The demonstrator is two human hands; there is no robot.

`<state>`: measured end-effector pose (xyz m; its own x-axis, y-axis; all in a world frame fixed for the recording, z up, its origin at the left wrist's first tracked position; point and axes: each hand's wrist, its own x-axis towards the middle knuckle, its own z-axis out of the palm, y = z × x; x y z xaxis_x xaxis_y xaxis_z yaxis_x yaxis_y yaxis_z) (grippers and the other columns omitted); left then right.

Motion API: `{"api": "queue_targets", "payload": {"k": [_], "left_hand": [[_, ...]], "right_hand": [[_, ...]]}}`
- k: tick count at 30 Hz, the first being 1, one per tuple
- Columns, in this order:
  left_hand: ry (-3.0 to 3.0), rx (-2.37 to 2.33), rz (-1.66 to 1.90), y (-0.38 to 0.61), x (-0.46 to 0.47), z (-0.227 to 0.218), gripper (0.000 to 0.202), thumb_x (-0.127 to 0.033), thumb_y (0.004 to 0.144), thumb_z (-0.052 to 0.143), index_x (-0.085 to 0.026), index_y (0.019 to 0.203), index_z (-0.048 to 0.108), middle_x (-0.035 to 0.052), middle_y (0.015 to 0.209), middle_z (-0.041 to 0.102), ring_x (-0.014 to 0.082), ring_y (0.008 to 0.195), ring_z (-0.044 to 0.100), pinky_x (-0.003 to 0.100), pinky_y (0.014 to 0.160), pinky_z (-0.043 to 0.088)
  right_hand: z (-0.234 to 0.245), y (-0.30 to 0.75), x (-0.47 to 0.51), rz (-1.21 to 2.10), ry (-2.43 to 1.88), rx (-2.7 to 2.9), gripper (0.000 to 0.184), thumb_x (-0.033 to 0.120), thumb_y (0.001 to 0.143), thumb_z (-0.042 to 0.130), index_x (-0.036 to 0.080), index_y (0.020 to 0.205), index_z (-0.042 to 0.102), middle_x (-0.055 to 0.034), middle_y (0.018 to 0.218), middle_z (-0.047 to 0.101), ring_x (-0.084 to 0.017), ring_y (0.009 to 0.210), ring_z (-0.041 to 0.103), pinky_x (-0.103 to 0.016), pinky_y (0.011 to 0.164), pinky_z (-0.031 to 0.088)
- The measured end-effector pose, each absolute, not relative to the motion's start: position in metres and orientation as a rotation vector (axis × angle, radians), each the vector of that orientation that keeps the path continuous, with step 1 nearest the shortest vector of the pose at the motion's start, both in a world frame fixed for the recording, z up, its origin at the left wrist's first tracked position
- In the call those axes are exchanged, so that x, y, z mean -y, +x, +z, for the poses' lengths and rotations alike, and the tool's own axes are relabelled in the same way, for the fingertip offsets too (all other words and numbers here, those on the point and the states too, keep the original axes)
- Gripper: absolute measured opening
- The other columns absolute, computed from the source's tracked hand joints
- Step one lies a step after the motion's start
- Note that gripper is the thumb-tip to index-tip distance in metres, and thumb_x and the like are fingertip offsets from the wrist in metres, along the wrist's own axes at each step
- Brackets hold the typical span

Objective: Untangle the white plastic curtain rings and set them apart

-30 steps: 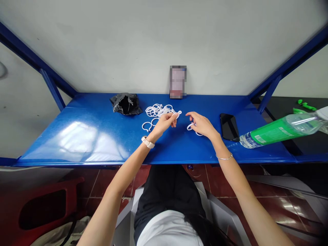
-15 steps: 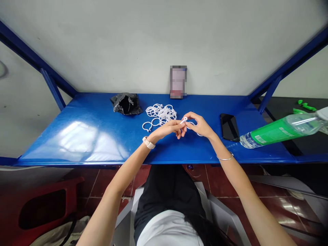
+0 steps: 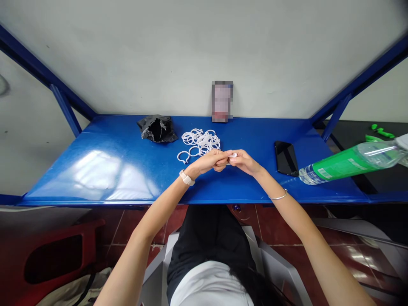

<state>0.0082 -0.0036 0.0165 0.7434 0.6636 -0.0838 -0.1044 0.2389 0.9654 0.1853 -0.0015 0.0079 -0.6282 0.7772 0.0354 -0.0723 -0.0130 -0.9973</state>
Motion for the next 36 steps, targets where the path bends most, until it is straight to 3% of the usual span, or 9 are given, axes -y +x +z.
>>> {"api": "queue_targets", "payload": {"k": [3,6,12,17,21,25,28,30,36], "left_hand": [[1.157,-0.517,0.567,0.015,0.008,0.016,0.078,-0.072,0.071,0.071,-0.02,0.043,0.02,-0.0068,0.041,0.016,0.003,0.04,0.017,0.024,0.042,0.015],[1.13,-0.501,0.595,0.02,0.012,0.016,0.08,-0.072,0.069,0.073,-0.02,0.041,0.02,-0.0072,0.039,0.015,0.0025,0.039,0.017,0.024,0.042,0.014],[1.14,-0.454,0.646,0.021,0.012,0.011,0.078,-0.069,0.074,0.07,-0.02,0.043,0.018,-0.0077,0.04,0.014,0.0015,0.038,0.015,0.023,0.041,0.013],[1.102,-0.433,0.712,0.021,0.011,0.012,0.077,-0.068,0.073,0.068,-0.019,0.043,0.016,-0.0061,0.041,0.013,0.0033,0.039,0.016,0.025,0.043,0.013],[1.135,-0.486,0.731,0.019,0.011,0.014,0.077,-0.072,0.072,0.065,-0.02,0.044,0.016,-0.0052,0.042,0.014,0.0048,0.04,0.018,0.026,0.045,0.016],[1.226,-0.634,0.868,0.011,0.005,0.017,0.068,-0.073,0.077,0.06,-0.02,0.049,0.027,-0.0044,0.049,0.021,0.007,0.044,0.023,0.027,0.048,0.02],[1.303,-0.828,1.001,0.003,-0.002,0.019,0.057,-0.066,0.083,0.057,-0.02,0.057,0.036,-0.0041,0.055,0.026,0.008,0.047,0.026,0.026,0.05,0.021],[1.434,-1.002,1.103,-0.003,-0.005,0.018,0.051,-0.061,0.088,0.053,-0.02,0.061,0.037,-0.0033,0.057,0.03,0.0089,0.049,0.027,0.026,0.051,0.022],[1.991,-1.569,1.205,-0.011,-0.012,0.005,0.017,-0.032,0.097,0.048,-0.019,0.086,0.051,0.0037,0.074,0.054,0.0153,0.062,0.047,0.027,0.062,0.032]], "right_hand": [[0.004,0.184,0.002,1.785,-0.713,1.533,0.028,0.041,0.067,0.067,0.021,0.057,0.05,0.0091,0.047,0.023,-0.008,0.048,0.019,-0.027,0.05,0.02],[0.002,0.182,0.002,1.837,-0.703,1.458,0.035,0.038,0.061,0.067,0.023,0.05,0.038,0.0089,0.044,0.018,-0.007,0.047,0.015,-0.029,0.05,0.018],[0.002,0.177,0.003,1.841,-0.788,1.378,0.042,0.039,0.054,0.064,0.025,0.047,0.025,0.0066,0.043,0.014,-0.009,0.045,0.014,-0.03,0.049,0.022],[0.005,0.176,0.003,1.761,-0.803,1.38,0.048,0.051,0.064,0.054,0.027,0.052,0.015,0.0028,0.046,0.011,-0.016,0.05,0.024,-0.036,0.054,0.034],[0.01,0.178,0.004,1.672,-0.883,1.44,0.04,0.05,0.072,0.048,0.026,0.055,0.02,0.0009,0.051,0.02,-0.017,0.053,0.03,-0.037,0.057,0.04],[0.013,0.179,0.001,1.447,-0.962,1.496,0.017,0.039,0.075,0.047,0.022,0.07,0.049,-0.0045,0.07,0.052,-0.019,0.066,0.048,-0.036,0.069,0.046],[0.011,0.188,-0.006,1.116,-1.159,1.606,0.026,0.031,0.072,0.051,0.021,0.095,0.06,-0.0054,0.098,0.065,-0.018,0.078,0.055,-0.033,0.075,0.047],[0.008,0.199,-0.011,0.775,-1.328,1.684,0.025,0.027,0.075,0.051,0.021,0.096,0.063,-0.0074,0.105,0.066,-0.018,0.077,0.057,-0.035,0.076,0.047],[-0.008,0.232,-0.022,0.188,-1.747,2.107,0.012,0.033,0.082,0.06,0.021,0.082,0.063,-0.009,0.085,0.066,-0.029,0.088,0.058,-0.044,0.079,0.046]]}}
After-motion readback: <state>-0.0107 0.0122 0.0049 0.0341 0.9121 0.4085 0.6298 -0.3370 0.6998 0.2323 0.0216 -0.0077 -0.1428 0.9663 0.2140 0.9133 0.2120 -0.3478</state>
